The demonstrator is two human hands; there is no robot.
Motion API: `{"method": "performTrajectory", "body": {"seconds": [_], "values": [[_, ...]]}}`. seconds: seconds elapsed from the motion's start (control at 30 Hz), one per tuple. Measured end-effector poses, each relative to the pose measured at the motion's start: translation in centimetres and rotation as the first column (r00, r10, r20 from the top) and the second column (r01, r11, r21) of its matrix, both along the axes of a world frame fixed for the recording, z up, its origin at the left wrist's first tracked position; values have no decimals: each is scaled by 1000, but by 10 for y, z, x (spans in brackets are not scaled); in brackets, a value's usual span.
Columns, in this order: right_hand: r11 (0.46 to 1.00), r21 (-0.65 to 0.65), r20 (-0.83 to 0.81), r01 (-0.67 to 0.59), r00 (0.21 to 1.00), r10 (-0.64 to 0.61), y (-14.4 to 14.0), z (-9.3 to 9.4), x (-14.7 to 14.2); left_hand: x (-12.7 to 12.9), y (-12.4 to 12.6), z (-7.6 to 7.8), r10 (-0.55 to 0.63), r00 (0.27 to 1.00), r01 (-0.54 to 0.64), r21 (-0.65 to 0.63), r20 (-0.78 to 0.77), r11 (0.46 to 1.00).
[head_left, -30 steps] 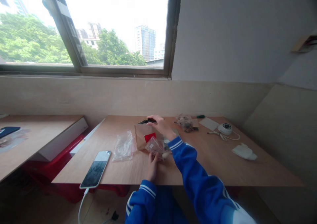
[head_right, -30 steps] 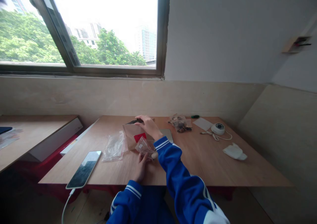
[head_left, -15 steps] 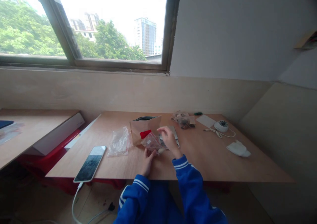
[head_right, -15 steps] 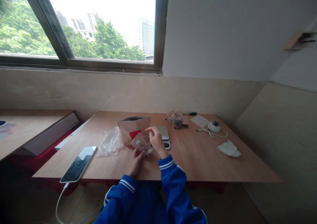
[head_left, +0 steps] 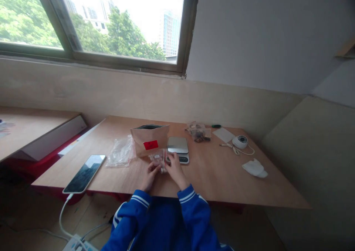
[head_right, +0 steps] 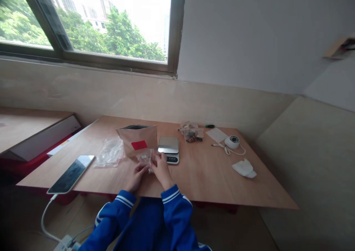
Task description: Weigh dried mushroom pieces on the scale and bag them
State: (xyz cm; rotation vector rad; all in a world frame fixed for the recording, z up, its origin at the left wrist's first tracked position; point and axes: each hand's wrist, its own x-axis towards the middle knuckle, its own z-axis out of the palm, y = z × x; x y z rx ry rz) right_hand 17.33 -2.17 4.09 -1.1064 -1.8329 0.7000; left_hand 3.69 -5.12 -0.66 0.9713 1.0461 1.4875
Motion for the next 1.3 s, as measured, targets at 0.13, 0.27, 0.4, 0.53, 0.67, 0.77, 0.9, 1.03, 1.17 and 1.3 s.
{"method": "performTrajectory", "body": {"seconds": [0.13, 0.27, 0.4, 0.53, 0.67, 0.77, 0.9, 1.03, 1.17, 1.3], "values": [[995, -88, -17, -42, 999, 40, -6, -6, -8, -2, 2, -6, 43, 999, -43, -26, 3, 999], [976, -206, -146, -68, 989, 38, -13, -5, 2, 0, 1, -5, 36, 998, -35, -29, 48, 999], [957, -277, -183, -88, 982, 37, -22, 8, 23, 1, -1, 0, -51, 998, 51, -17, 35, 999], [967, -243, -298, -75, 955, -1, -19, 48, 30, 1, 0, -4, 17, 995, -17, -4, 95, 1000], [995, -45, -383, -90, 921, 66, 3, 110, 5, 0, 1, -9, 34, 986, -31, -22, 162, 999], [991, 122, -339, -55, 936, 94, 29, 145, -26, 0, 0, -8, -14, 985, 18, -20, 175, 1000], [970, 242, -140, -18, 989, 53, 56, 153, -57, 0, -2, -6, -28, 991, 32, -26, 134, 999], [948, 318, 14, 24, 999, -30, 49, 132, -54, 1, -3, -4, -26, 990, 30, -30, 139, 999], [936, 290, -167, 198, 974, -154, 20, 96, -22, 3, -4, 2, -40, 983, 38, 14, 181, 999], [999, 38, -104, 16, 994, -12, -2, 47, 10, 1, -3, 6, 19, 989, -27, 51, 147, 998]]}}
